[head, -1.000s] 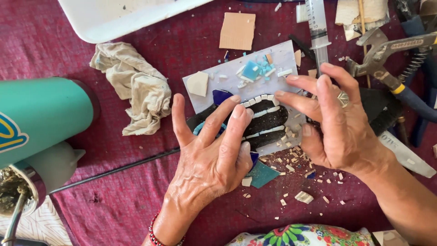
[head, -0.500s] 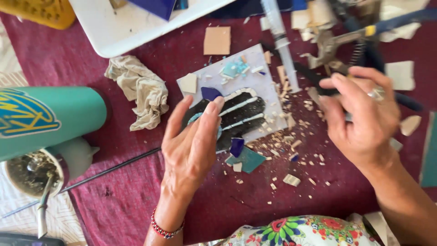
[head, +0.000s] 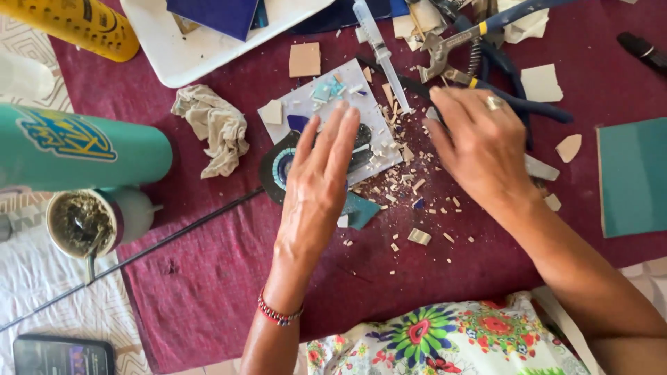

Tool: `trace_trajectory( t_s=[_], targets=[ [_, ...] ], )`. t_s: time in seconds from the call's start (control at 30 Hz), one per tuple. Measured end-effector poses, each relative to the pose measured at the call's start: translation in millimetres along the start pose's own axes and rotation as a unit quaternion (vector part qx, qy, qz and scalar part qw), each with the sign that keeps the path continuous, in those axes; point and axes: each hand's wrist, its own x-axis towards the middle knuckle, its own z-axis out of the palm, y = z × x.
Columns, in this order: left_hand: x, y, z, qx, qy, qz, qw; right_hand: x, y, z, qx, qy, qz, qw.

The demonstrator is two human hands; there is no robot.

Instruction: The person is creating a mosaic by nipping small glass or ceramic tiles into specific shapes and arranging them on a base.

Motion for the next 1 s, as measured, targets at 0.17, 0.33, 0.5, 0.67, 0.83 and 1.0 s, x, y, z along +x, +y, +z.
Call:
trace_trajectory(
  t_s=[0.17, 0.33, 0.5, 0.67, 0.83, 1.0],
  targets=[
    [-11.3, -13.2, -1.5, 0.002, 0.086, -0.071, 0.994, 9.7, -0.5, 9.0, -0.114, -0.038, 0.012, 0.993],
    [-38.9, -29.0, -5.8, -0.029, 0.170, -0.120, 0.978, 15.4, -1.4, -2.5, -0.246, -0.091, -0.018, 0.965],
    [-45.8, -35.3, -8.0, 0.050, 0.181, -0.129, 0.974, 18.6, 9.9, -28.9, -0.181, -0.214, 0.009, 0.960],
    [-40.8, -32.4, -11.3, 0.061, 0.202, -0.078, 0.974, 7.1, 41.0, -51.2, -0.008, -0.330, 0.183, 0.926],
    [-43.0, -36.6, -6.6, 0.044, 0.232, -0.118, 0.965, 29.9, 31.1, -39.9, 0.494, -0.136, 0.135, 0.848],
    [-49.9, -40.5, 0.4, 0.038, 0.250, -0.160, 0.954, 78.8, -65.0, -11.7, 0.561, 0.012, -0.052, 0.826]
  ],
)
